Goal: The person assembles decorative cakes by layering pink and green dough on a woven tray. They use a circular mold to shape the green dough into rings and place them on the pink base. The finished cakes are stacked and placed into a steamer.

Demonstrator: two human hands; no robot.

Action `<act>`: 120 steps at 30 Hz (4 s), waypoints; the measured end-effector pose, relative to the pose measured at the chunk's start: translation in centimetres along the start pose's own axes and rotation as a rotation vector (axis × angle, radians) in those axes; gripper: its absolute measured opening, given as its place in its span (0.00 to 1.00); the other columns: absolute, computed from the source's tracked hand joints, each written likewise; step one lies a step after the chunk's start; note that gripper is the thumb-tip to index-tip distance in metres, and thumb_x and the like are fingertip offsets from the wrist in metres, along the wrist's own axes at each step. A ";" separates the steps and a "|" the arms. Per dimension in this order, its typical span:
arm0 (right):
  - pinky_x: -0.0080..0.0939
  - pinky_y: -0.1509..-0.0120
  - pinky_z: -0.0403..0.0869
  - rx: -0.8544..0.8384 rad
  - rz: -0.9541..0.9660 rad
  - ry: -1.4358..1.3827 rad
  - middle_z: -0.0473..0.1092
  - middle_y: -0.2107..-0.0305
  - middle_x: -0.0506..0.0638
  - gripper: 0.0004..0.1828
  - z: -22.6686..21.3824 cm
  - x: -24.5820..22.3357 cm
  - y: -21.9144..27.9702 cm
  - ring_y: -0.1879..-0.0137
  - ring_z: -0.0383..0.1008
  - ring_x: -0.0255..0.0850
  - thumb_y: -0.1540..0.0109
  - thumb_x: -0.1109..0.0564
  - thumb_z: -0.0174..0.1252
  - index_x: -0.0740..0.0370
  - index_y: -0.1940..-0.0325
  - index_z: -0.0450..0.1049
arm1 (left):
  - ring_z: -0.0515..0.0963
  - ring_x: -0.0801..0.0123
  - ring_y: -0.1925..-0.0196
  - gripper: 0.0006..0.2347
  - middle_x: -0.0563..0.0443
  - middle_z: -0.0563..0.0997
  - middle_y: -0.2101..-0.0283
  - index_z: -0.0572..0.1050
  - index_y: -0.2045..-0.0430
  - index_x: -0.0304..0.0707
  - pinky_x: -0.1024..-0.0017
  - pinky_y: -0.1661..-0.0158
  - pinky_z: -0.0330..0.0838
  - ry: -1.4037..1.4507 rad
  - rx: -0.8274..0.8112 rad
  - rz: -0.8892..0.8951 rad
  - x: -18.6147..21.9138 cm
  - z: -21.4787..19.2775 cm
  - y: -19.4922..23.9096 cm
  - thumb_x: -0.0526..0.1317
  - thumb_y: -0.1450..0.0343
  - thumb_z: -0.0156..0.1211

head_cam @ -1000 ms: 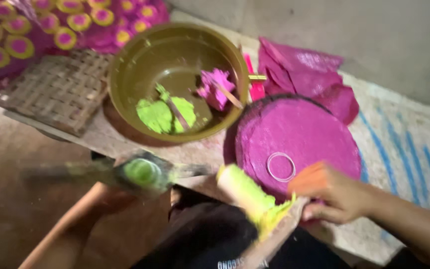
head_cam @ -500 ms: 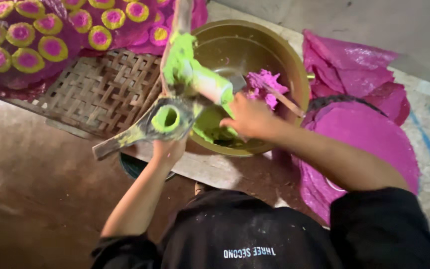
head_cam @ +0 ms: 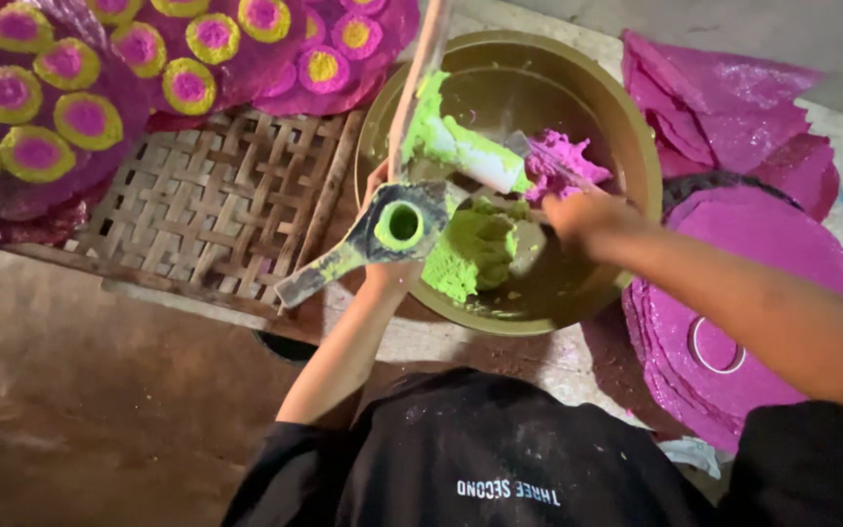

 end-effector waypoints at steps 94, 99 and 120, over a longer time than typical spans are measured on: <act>0.42 0.72 0.77 0.395 -0.275 0.621 0.74 0.67 0.52 0.21 -13.5 -14.2 14.5 0.71 0.79 0.44 0.40 0.57 0.52 0.65 0.44 0.70 | 0.74 0.61 0.35 0.25 0.47 0.75 0.35 0.69 0.37 0.42 0.64 0.37 0.68 -0.831 -0.779 0.011 5.1 2.4 -0.7 0.49 0.29 0.57; 0.44 0.67 0.78 0.279 -0.160 0.432 0.73 0.59 0.51 0.25 -16.3 -11.3 21.1 0.68 0.78 0.43 0.40 0.57 0.53 0.59 0.38 0.68 | 0.84 0.67 0.45 0.31 0.54 0.80 0.39 0.68 0.35 0.54 0.68 0.47 0.81 -0.856 -0.437 -0.487 6.3 -0.8 -1.3 0.57 0.35 0.58; 0.41 0.74 0.75 0.435 -0.179 0.496 0.72 0.67 0.47 0.27 -17.9 -10.3 21.7 0.71 0.78 0.40 0.42 0.58 0.53 0.57 0.37 0.72 | 0.84 0.66 0.46 0.29 0.53 0.75 0.35 0.66 0.32 0.54 0.71 0.47 0.78 -0.780 -0.445 -0.279 8.9 -0.1 -2.6 0.46 0.33 0.63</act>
Point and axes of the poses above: each hand's wrist, its own y-axis away from the middle knuckle, its own z-axis out of the palm, x = y × z, the point moved 3 cm from there along -y, towards the middle knuckle
